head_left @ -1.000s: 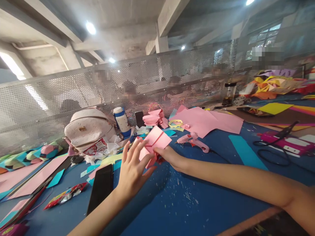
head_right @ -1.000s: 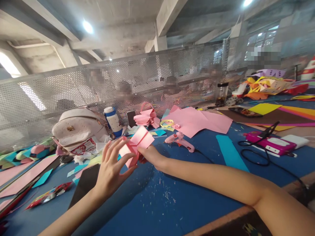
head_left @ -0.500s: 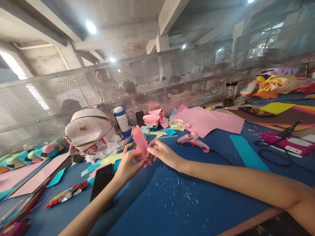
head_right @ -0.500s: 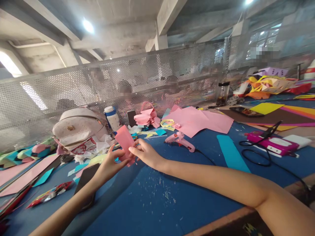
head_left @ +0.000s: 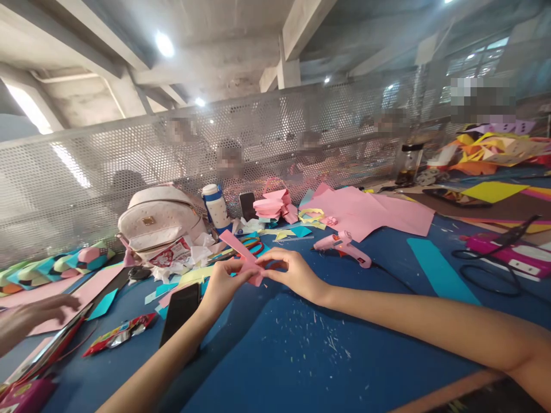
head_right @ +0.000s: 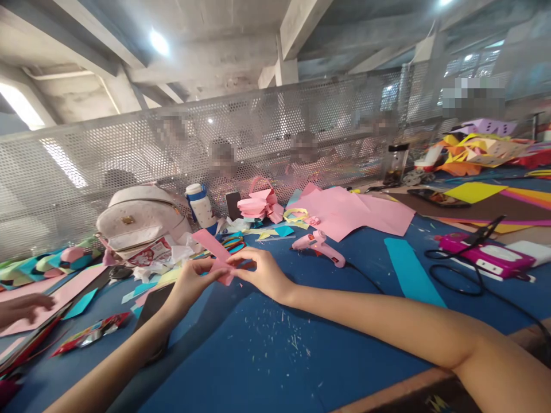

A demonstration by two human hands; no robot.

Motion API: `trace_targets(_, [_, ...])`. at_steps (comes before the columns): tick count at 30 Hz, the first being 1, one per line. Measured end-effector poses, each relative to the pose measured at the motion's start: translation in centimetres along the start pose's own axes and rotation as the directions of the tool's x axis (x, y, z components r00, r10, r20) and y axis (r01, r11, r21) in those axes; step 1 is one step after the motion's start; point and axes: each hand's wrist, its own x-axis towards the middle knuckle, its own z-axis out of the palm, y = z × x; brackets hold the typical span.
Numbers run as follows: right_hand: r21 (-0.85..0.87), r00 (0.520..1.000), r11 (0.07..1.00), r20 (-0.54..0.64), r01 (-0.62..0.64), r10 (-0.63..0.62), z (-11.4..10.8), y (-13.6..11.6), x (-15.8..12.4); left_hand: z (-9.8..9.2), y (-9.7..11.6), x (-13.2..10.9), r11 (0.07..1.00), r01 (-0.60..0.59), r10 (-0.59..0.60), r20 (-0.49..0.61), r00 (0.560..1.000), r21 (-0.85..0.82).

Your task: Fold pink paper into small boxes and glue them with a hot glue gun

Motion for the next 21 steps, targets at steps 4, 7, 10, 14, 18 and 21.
trace_targets(4, [-0.024, 0.998, 0.999, -0.057, 0.037, -0.039, -0.1, 0.0, 0.0, 0.8, 0.1, -0.6, 0.991, 0.035, -0.037, -0.014, 0.999, -0.127])
trace_targets(7, [-0.014, 0.996, 0.999, -0.084, 0.038, -0.039, -0.1, 0.1, -0.1, 1.4, 0.2, -1.1, 0.985, 0.053, -0.059, -0.034, 0.998, -0.167])
trace_targets(10, [0.003, 0.993, 1.000, -0.111, 0.030, -0.029, 0.0, 0.3, -0.2, 1.6, 0.4, -1.4, 0.985, 0.050, -0.065, -0.087, 0.994, -0.166])
trace_targets(14, [0.023, 0.989, 0.999, -0.143, 0.027, -0.023, 0.1, 0.5, -0.3, 1.6, 0.7, -1.5, 0.991, 0.013, -0.033, -0.145, 0.989, -0.134])
trace_targets(18, [0.019, 0.987, 0.999, -0.161, 0.029, -0.025, 0.2, 0.6, -0.4, 1.6, 0.7, -1.6, 0.994, -0.007, -0.011, -0.163, 0.987, -0.105])
trace_targets(21, [0.016, 0.985, 0.999, -0.168, 0.036, -0.033, 0.1, 0.6, -0.4, 1.8, 0.4, -1.6, 0.997, -0.023, 0.009, -0.181, 0.984, -0.075])
